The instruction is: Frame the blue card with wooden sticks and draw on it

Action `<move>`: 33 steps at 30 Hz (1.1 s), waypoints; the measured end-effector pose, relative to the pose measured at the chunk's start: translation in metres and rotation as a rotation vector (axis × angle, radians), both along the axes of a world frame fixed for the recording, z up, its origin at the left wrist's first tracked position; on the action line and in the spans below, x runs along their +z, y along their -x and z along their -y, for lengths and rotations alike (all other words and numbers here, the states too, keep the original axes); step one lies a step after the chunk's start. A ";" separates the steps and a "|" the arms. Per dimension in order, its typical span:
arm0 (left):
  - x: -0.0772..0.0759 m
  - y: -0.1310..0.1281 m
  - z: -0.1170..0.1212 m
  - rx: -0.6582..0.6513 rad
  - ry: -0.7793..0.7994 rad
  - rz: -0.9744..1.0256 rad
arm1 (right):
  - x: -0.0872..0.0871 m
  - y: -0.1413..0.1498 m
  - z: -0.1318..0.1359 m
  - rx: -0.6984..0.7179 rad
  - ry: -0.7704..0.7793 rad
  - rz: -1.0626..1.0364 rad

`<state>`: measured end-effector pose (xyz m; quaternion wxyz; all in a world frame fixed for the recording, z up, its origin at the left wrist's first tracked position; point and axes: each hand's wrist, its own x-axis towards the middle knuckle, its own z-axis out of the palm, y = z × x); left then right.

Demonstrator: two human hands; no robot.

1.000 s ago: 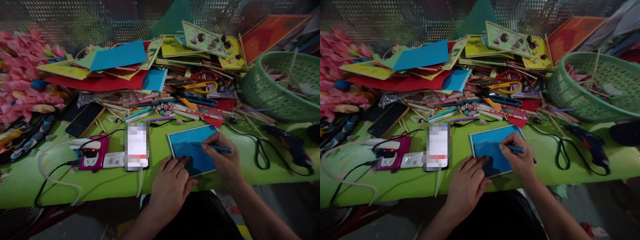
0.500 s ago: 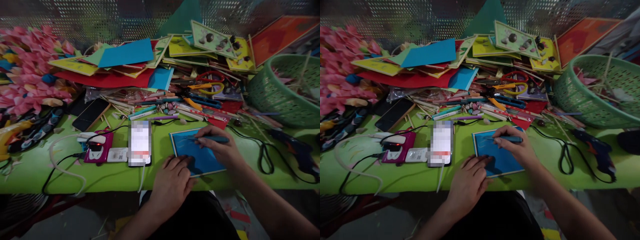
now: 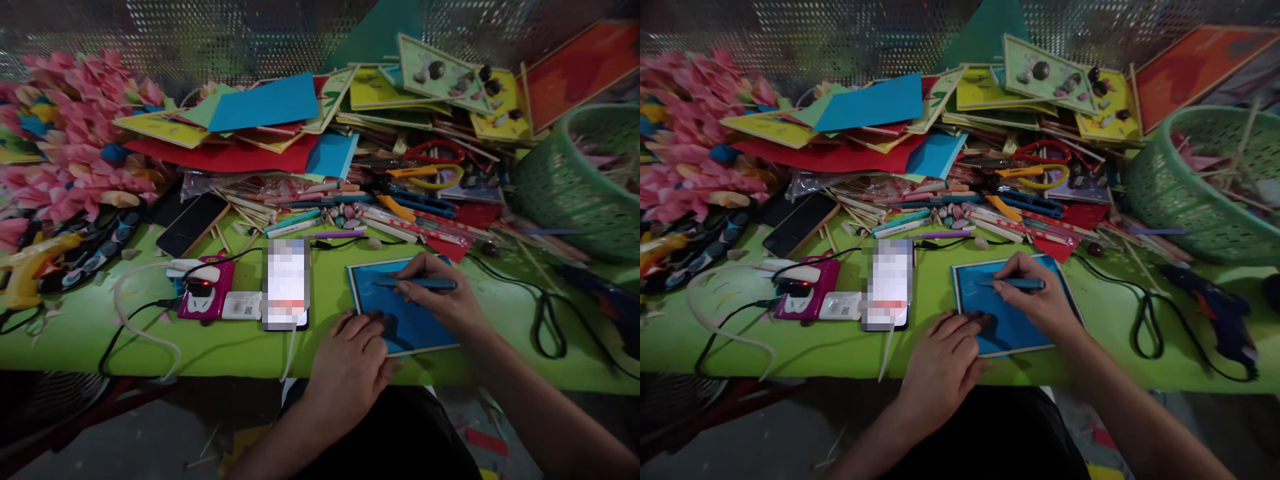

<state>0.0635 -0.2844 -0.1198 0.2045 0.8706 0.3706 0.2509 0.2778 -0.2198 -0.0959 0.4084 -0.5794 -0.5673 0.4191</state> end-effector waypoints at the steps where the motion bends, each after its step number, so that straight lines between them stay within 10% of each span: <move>1: 0.000 0.000 0.000 0.000 0.001 -0.002 | 0.000 0.000 0.000 0.000 -0.006 0.003; 33: -0.001 0.001 0.000 -0.006 0.027 -0.010 | 0.001 0.006 0.000 0.023 -0.031 0.063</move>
